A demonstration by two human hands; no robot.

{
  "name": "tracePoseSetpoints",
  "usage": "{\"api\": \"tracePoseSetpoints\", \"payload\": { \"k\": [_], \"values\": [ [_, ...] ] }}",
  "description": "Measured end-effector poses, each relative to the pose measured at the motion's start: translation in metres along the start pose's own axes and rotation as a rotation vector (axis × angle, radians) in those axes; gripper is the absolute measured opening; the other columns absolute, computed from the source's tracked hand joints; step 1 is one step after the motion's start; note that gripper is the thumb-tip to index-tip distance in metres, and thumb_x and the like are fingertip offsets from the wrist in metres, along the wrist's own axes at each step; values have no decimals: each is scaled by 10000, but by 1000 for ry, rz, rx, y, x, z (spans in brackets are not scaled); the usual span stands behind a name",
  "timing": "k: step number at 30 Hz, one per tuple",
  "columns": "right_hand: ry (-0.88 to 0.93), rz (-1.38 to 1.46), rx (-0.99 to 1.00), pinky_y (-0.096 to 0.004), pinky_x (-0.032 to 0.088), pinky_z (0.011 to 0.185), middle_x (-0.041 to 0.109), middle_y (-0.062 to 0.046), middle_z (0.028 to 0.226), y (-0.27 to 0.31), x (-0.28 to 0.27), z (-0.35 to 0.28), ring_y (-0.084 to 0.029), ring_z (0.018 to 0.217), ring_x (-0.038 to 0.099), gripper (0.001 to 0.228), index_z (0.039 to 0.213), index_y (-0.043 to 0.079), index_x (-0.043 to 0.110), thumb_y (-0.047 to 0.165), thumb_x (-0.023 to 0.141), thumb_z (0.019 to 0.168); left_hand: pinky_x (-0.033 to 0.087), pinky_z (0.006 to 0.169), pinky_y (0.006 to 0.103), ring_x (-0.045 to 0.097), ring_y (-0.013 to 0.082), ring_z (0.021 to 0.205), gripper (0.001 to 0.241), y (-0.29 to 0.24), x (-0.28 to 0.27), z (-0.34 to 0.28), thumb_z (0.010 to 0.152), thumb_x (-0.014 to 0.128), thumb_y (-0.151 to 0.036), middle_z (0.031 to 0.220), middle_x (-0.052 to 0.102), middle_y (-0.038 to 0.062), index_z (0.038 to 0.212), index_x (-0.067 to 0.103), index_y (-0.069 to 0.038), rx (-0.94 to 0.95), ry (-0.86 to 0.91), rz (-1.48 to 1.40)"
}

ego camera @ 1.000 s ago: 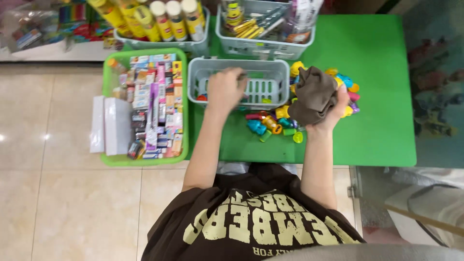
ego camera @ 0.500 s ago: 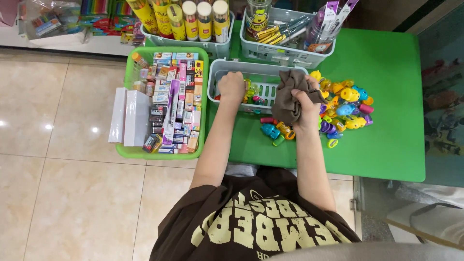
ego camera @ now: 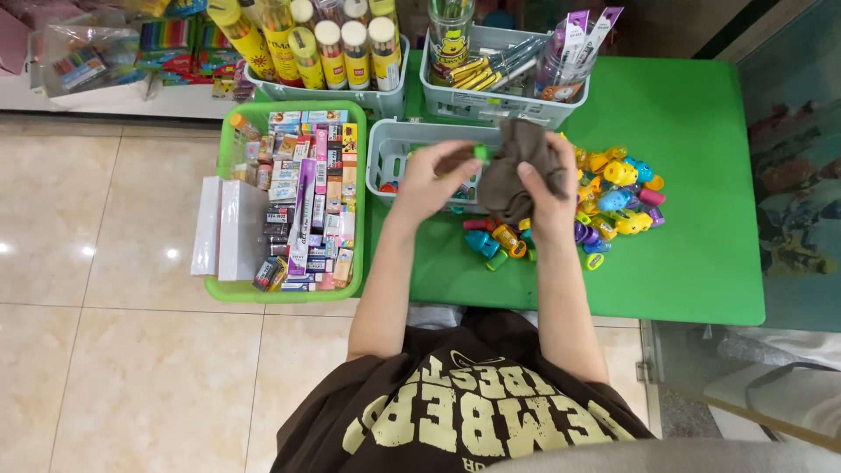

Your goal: The person wipes pencil sharpeners with a cloth and places them into a plastic basket, then finishes by moving the remaining sharpeners into the basket by hand.

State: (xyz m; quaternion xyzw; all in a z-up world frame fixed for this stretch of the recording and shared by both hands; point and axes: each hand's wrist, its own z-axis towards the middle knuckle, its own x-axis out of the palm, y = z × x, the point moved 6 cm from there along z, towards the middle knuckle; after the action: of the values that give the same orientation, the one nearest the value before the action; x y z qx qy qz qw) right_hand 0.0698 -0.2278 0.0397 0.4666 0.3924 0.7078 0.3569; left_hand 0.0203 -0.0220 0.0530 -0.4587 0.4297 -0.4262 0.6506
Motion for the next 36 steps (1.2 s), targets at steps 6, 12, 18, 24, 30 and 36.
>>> {"api": "tracePoseSetpoints", "payload": {
  "k": [6, 12, 18, 24, 30, 36],
  "values": [
    [347, -623, -362, -364, 488, 1089, 614, -136, 1367, 68, 58, -4, -263, 1270, 607, 461, 1361, 26, 555, 38, 770, 954, 568, 781, 270, 670, 66, 880, 255, 1, 17, -5, 961, 749, -158, 951, 754, 33, 1124, 741, 38, -26, 165, -214],
    [270, -689, -274, -316, 541, 870, 693, -79, 1084, 57, 35, -1, -162, 983, 667, 375, 1180, 18, 630, 113, 856, 896, 520, 728, 269, 602, 62, 816, 232, 2, 29, -10, 1002, 727, -171, 880, 700, 2, 1052, 762, 53, -23, 238, -249],
    [96, -250, -59, -270, 525, 926, 693, -44, 1096, 18, 3, -4, -109, 1008, 639, 370, 1242, 13, 617, 129, 826, 960, 569, 817, 271, 693, 88, 895, 240, 12, 35, -11, 955, 744, -140, 976, 758, 38, 1120, 752, 35, -91, 289, -478],
    [163, -174, -110, -307, 484, 1105, 639, -76, 1297, 26, 9, -8, -159, 1224, 611, 576, 1417, 6, 505, 109, 803, 935, 560, 944, 290, 713, 144, 1027, 371, 10, 27, -16, 885, 801, -46, 1115, 748, 84, 1231, 682, 18, -59, 220, -707],
    [154, -432, -203, -327, 496, 1087, 632, -93, 1310, 34, 21, -15, -184, 1223, 618, 632, 1420, 9, 517, 50, 852, 885, 552, 1016, 307, 696, 163, 1122, 420, -8, 39, -14, 840, 798, 49, 1212, 744, 112, 1211, 614, -20, 2, 79, -800],
    [83, -386, -243, -315, 520, 1060, 654, -69, 1264, 43, 21, -23, -164, 1177, 637, 643, 1371, 24, 546, 37, 894, 830, 512, 1012, 316, 653, 170, 1135, 393, 10, 61, -18, 900, 760, 21, 1204, 695, 91, 1277, 649, 9, -80, 52, -978]
  ]
}}
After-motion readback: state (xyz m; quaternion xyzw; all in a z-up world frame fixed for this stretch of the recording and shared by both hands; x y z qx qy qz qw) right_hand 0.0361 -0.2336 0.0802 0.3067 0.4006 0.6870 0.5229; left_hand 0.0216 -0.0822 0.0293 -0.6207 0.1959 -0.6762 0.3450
